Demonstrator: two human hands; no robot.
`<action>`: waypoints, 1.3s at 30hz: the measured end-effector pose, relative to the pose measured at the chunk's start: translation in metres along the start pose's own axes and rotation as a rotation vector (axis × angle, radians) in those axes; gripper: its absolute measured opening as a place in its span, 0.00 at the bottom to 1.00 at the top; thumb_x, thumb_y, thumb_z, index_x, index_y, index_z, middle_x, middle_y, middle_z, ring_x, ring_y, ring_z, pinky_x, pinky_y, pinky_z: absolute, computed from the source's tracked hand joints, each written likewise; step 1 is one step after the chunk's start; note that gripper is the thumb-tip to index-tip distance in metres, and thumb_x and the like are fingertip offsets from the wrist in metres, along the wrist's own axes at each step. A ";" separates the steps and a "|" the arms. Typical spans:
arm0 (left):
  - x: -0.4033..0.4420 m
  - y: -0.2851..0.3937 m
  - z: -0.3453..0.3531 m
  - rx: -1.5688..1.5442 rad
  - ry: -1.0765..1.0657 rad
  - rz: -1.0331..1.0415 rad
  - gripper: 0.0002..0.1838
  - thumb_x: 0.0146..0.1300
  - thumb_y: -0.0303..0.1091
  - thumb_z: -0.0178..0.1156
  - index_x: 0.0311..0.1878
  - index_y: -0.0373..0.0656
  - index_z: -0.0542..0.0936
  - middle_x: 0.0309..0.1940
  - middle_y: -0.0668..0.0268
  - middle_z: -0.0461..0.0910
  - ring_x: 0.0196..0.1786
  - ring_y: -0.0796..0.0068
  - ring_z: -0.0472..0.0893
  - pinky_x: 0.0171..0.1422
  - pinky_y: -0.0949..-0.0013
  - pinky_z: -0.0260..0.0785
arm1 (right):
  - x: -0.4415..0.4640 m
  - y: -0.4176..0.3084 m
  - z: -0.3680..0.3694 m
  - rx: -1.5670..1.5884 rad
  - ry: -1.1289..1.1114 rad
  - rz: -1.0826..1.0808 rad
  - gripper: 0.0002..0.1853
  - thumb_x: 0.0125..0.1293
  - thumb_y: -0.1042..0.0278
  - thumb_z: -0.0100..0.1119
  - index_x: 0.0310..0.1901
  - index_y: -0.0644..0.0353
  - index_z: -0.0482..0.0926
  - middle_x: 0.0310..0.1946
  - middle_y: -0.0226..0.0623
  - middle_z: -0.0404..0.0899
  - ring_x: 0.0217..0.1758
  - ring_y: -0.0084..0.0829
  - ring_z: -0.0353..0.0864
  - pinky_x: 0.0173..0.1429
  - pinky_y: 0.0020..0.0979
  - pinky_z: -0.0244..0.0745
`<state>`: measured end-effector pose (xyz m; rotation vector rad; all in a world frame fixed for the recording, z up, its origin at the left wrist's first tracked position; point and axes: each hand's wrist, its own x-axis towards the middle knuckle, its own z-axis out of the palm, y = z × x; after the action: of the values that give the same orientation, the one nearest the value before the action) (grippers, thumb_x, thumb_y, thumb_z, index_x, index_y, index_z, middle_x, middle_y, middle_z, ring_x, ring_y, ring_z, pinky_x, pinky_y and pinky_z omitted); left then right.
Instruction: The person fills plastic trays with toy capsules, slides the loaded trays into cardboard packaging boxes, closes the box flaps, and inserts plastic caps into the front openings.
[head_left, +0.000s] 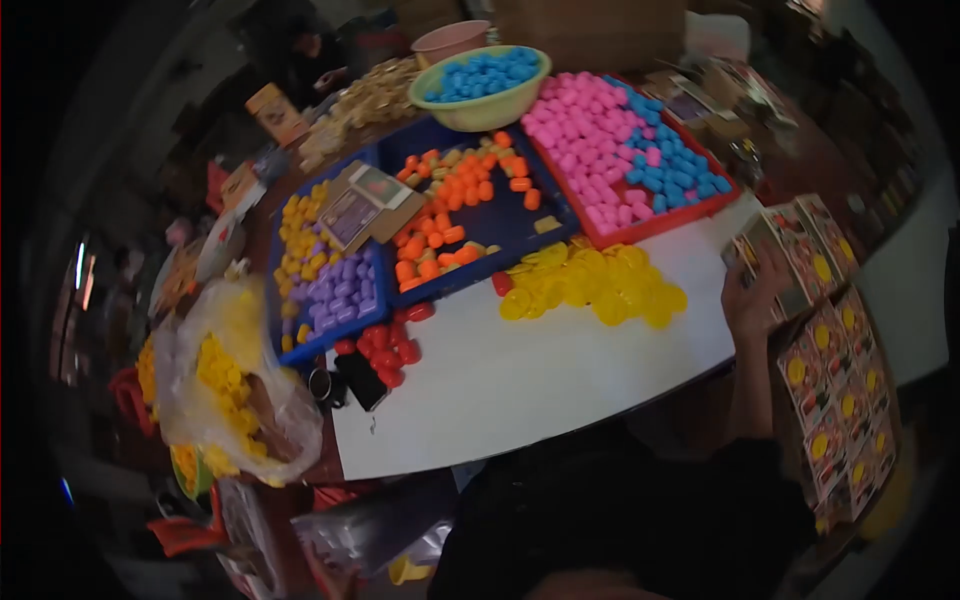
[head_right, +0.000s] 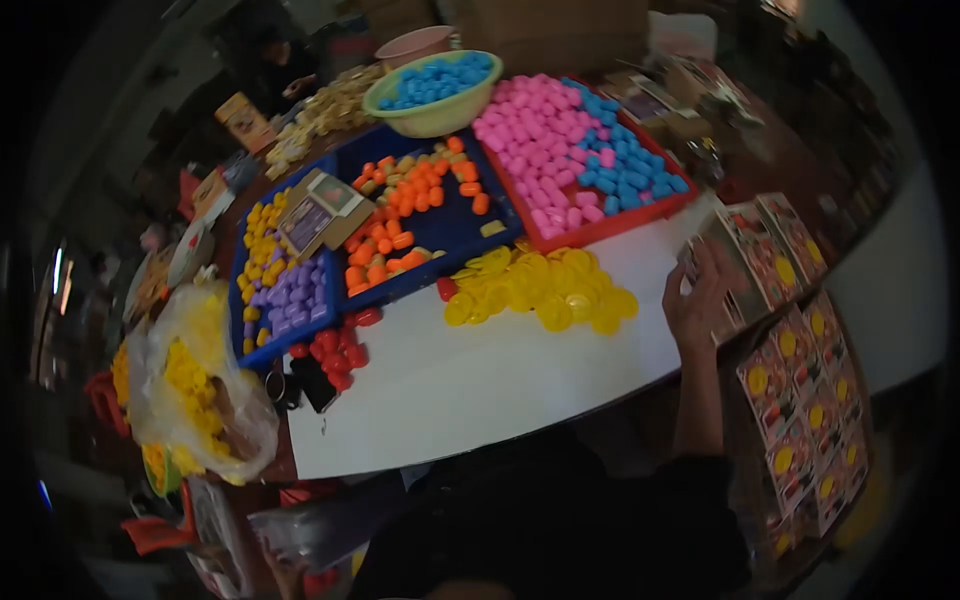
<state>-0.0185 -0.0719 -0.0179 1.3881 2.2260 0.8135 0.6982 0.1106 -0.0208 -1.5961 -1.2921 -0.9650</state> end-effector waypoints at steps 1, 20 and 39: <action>-0.023 -0.013 0.005 -0.048 0.014 -0.070 0.35 0.43 0.37 0.73 0.55 0.40 0.67 0.49 0.59 0.66 0.43 0.67 0.70 0.48 0.65 0.67 | -0.008 -0.006 0.014 0.136 -0.030 0.011 0.25 0.55 0.83 0.57 0.55 0.64 0.64 0.55 0.48 0.66 0.59 0.47 0.64 0.60 0.42 0.64; -0.021 0.124 -0.038 0.156 0.751 0.141 0.07 0.66 0.30 0.50 0.32 0.41 0.74 0.25 0.67 0.70 0.31 0.75 0.73 0.36 0.70 0.66 | -0.037 -0.137 0.050 0.717 -0.339 0.007 0.17 0.57 0.78 0.56 0.48 0.68 0.68 0.50 0.48 0.69 0.54 0.45 0.70 0.59 0.41 0.66; 0.362 -0.008 0.017 0.476 0.367 0.145 0.26 0.51 0.32 0.62 0.56 0.44 0.70 0.54 0.53 0.71 0.51 0.53 0.74 0.53 0.59 0.69 | -0.102 -0.214 0.042 0.977 -1.449 -0.734 0.11 0.48 0.68 0.60 0.36 0.52 0.77 0.31 0.32 0.75 0.41 0.37 0.74 0.47 0.37 0.68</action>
<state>-0.1702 0.2567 -0.0452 1.7462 2.7584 0.6495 0.4726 0.1399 -0.0997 -0.8182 -2.7816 0.7635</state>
